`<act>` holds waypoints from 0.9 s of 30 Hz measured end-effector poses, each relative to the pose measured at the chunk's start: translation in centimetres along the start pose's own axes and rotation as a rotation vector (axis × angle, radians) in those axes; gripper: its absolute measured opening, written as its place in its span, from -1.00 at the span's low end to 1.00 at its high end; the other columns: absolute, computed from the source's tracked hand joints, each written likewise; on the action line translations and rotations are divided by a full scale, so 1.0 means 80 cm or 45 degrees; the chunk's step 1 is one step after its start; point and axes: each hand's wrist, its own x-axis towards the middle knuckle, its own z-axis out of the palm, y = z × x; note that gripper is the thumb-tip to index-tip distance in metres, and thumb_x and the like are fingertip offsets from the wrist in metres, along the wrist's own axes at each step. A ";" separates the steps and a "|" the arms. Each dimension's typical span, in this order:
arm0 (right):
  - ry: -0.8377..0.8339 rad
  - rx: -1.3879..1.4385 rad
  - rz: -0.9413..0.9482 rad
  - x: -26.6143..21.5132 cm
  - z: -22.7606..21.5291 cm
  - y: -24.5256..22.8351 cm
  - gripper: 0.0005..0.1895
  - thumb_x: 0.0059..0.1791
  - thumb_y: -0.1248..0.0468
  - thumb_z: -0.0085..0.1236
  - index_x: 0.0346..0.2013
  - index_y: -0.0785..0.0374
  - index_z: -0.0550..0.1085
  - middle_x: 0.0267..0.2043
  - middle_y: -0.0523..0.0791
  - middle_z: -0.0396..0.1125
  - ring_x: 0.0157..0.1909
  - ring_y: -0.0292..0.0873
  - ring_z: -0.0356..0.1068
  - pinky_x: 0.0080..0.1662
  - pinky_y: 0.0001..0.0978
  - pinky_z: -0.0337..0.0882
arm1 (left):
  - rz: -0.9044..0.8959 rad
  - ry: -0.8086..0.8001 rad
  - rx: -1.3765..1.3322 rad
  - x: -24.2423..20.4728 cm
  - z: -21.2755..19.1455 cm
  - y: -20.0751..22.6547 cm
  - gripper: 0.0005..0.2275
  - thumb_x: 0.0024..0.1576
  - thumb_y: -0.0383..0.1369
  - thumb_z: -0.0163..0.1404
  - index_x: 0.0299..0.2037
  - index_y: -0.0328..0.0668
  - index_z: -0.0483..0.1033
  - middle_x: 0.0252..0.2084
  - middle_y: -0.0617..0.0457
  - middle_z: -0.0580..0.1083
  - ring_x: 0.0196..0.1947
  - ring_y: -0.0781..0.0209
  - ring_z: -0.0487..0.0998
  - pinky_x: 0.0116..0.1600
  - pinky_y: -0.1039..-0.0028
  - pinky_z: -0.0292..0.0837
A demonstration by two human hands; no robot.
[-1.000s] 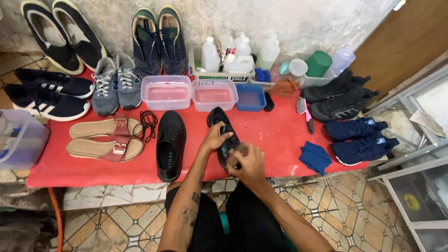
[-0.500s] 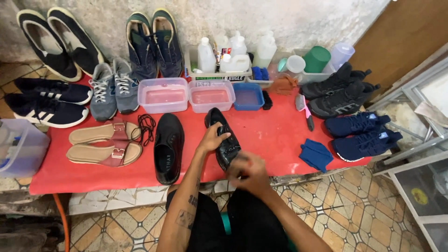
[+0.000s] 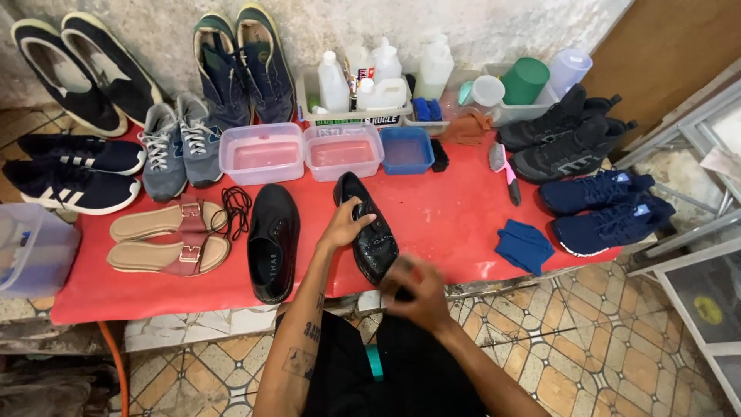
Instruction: The person cleans a black shoe using a brush and a cloth. They scrub the shoe with the brush, then wipe it with the cloth, and finally polish it by hand.
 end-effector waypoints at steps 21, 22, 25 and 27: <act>-0.106 0.145 0.013 0.038 0.005 -0.001 -0.39 -0.22 -0.14 0.43 0.08 -0.11 0.55 0.25 0.11 0.25 0.16 0.23 0.35 0.12 0.13 0.30 | -0.004 0.002 -0.140 -0.011 0.009 0.017 -0.83 0.15 -0.43 0.21 -0.25 -0.33 0.46 -0.49 -0.06 0.42 -0.53 0.18 0.49 -0.50 0.46 0.43; -0.089 0.145 0.020 0.044 0.013 0.008 -0.39 -0.22 -0.14 0.43 0.08 -0.11 0.55 0.25 0.11 0.25 0.16 0.23 0.35 0.12 0.13 0.30 | 0.000 -0.011 -0.126 -0.013 0.009 0.024 -0.83 0.15 -0.43 0.21 -0.25 -0.33 0.46 -0.49 -0.06 0.42 -0.53 0.18 0.49 -0.50 0.46 0.43; -0.104 0.094 0.150 0.055 0.025 0.022 -0.40 -0.25 -0.19 0.41 0.05 -0.21 0.55 0.21 0.01 0.29 0.11 0.15 0.41 0.07 0.09 0.33 | -0.025 -0.002 -0.119 -0.022 0.012 0.033 -0.83 0.15 -0.43 0.19 -0.23 -0.30 0.45 -0.46 -0.05 0.40 -0.50 0.18 0.48 -0.49 0.46 0.41; -0.001 -0.198 0.443 0.072 0.025 0.014 -0.45 -0.20 -0.24 0.33 0.02 -0.26 0.50 0.08 -0.05 0.30 0.01 0.11 0.43 -0.05 0.02 0.37 | -0.038 0.024 -0.121 -0.020 0.009 0.031 -0.83 0.16 -0.42 0.20 -0.24 -0.28 0.44 -0.45 -0.03 0.40 -0.51 0.20 0.48 -0.48 0.49 0.41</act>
